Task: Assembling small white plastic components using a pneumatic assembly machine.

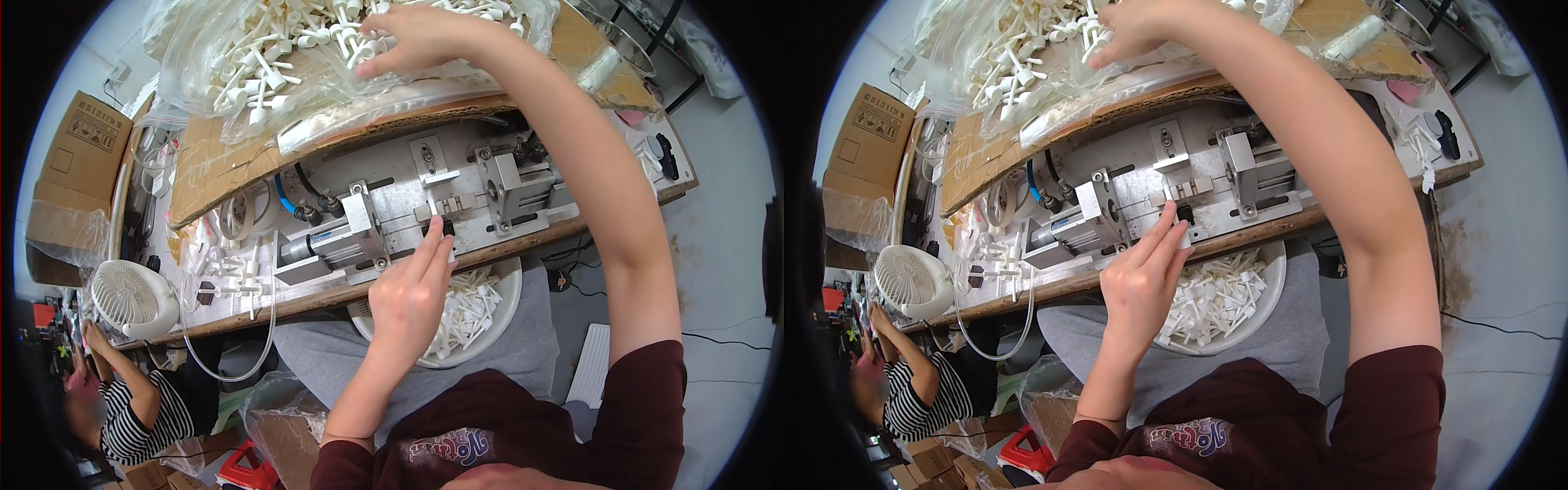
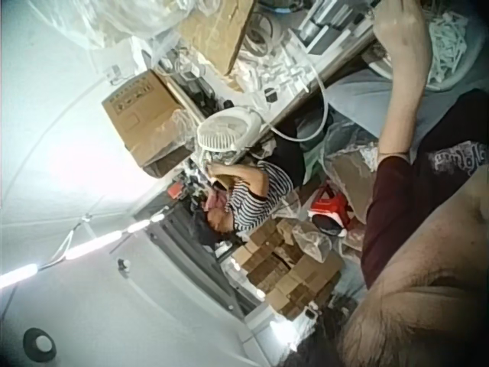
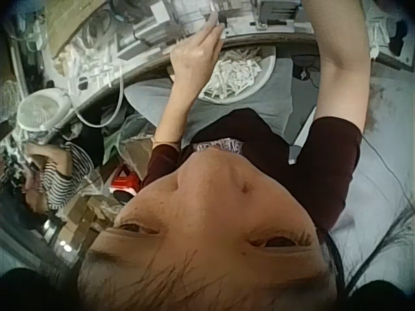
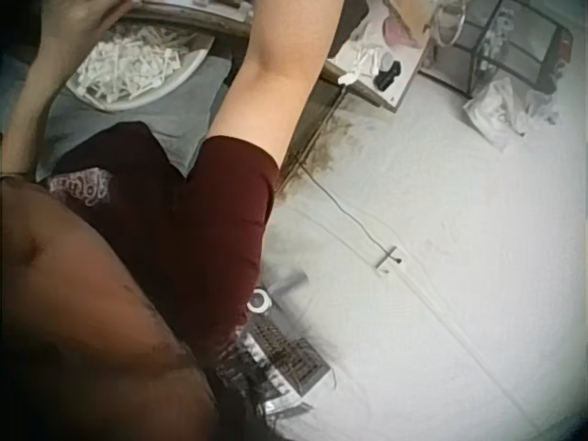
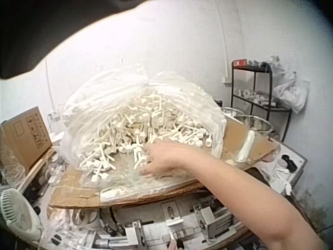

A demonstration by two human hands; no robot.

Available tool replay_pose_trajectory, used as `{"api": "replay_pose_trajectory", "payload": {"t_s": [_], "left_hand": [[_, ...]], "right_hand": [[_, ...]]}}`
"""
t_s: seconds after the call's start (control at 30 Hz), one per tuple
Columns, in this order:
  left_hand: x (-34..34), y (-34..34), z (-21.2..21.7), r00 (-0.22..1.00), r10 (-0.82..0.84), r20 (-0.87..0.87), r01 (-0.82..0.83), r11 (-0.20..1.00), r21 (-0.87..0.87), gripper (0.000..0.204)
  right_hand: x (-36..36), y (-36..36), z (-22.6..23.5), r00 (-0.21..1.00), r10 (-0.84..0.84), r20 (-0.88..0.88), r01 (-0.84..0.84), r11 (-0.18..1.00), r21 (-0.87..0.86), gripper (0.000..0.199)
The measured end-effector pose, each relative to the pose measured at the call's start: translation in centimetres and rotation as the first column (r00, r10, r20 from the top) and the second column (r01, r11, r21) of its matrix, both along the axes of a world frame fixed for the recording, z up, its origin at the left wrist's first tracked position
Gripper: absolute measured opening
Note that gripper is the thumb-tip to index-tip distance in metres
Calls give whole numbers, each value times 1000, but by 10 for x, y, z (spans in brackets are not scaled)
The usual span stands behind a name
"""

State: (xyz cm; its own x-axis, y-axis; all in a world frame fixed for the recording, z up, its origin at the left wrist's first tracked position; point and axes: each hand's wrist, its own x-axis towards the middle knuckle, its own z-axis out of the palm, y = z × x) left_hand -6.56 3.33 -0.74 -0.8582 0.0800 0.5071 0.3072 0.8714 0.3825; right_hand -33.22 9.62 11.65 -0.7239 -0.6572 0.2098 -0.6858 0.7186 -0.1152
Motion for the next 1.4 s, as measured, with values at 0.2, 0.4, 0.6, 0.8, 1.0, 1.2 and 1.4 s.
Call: {"api": "replay_pose_trajectory", "payload": {"t_s": [0.2,0.4,0.6,0.8,1.0,1.2,1.4], "left_hand": [[-8,-2,3,1000,-14,-28,11,995,-102,26],[-6,-3,-1,1000,-4,-21,2,995,-97,27],[-5,-5,4,999,-35,30,35,999,8,31],[-6,-8,28,935,-350,57,123,471,874,48],[-25,-11,43,791,-538,-292,-17,-496,868,81],[-20,-11,27,800,-600,-10,-177,-252,951,36],[-11,0,17,885,-464,51,-147,-173,974,24]], "right_hand": [[1,4,-4,990,91,104,-79,990,-119,45],[13,26,-19,980,181,-87,-201,914,-353,24],[36,43,-1,987,155,48,-88,758,-646,29],[82,58,7,974,224,-21,-149,573,-806,27],[158,67,-39,915,325,-237,-395,615,-683,32],[195,84,-76,915,371,-160,-385,679,-625,34],[204,96,-85,934,323,-154,-342,678,-651,32]]}}
